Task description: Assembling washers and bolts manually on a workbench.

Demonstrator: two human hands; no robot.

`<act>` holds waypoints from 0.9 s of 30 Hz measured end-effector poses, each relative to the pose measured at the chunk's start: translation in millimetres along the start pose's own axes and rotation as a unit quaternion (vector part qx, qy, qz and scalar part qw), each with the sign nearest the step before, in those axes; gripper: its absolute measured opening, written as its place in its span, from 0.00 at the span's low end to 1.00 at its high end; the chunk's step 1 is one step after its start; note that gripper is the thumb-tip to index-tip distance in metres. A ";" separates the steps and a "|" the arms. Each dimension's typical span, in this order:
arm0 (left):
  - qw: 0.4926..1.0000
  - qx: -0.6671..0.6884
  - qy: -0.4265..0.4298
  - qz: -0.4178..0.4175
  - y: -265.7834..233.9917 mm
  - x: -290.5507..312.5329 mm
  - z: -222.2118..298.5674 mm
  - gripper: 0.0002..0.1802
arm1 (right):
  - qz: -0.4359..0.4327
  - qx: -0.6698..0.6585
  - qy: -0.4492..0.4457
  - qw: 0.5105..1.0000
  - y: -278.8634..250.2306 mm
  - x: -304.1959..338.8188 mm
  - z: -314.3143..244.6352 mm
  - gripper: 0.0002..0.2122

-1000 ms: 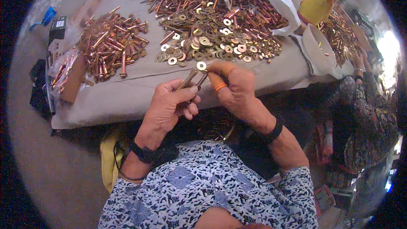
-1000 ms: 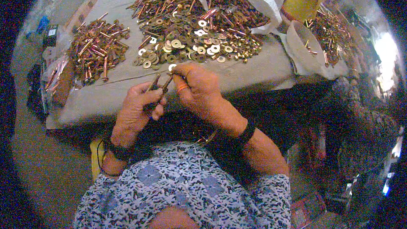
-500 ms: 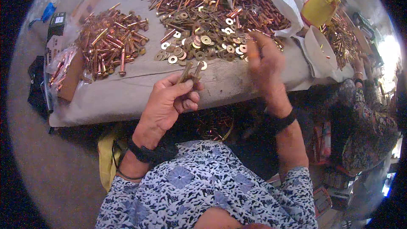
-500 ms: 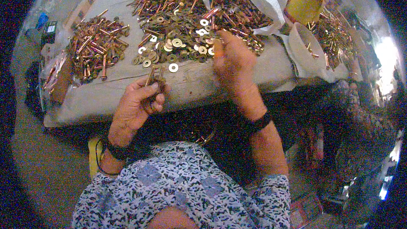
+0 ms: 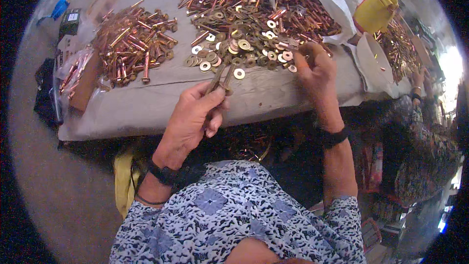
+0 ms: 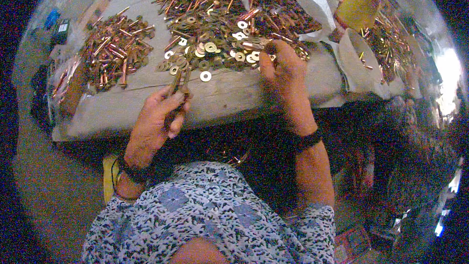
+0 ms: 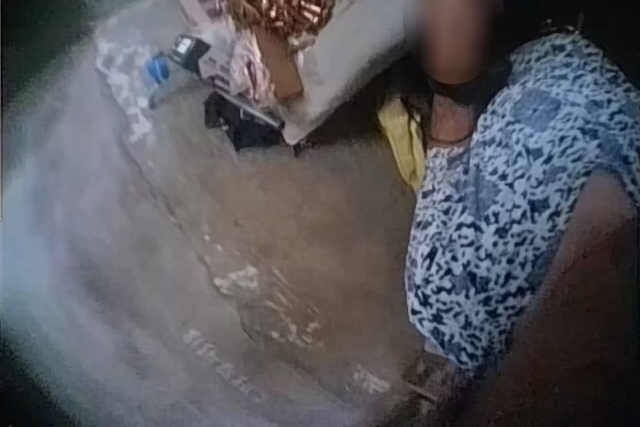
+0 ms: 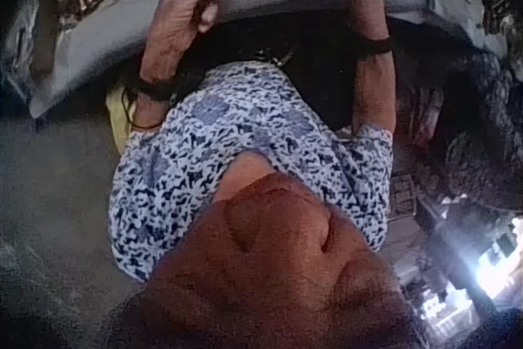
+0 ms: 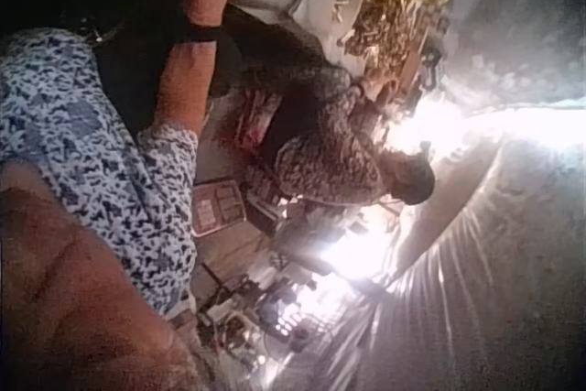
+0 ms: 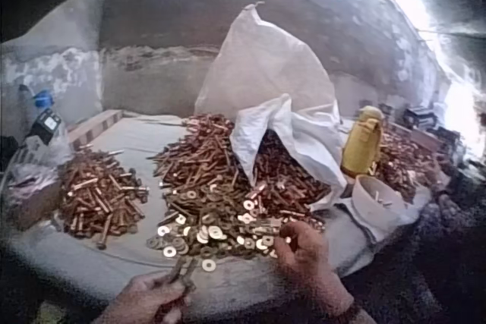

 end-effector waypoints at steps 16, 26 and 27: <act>0.972 -0.217 0.017 0.090 2.1 10.2 3.7 0.13 | -0.028 -0.481 0.219 0.848 38.9 33.2 -36.0 0.08; 0.955 -0.275 0.054 0.101 3.2 6.7 3.1 0.11 | -0.054 -0.469 0.232 0.851 41.3 40.1 -33.4 0.10; 0.954 -0.276 0.054 0.102 2.4 6.2 2.5 0.10 | -0.052 -0.474 0.234 0.847 42.0 41.6 -33.1 0.10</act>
Point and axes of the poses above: each hand's wrist, its own x-axis away from the middle knuckle, its own y-axis out of the palm, z = x × y, the point moved 10 cm from there along -x, towards the middle knuckle, and after that the axes turned 14 degrees about -y, right-handed, at the moved point
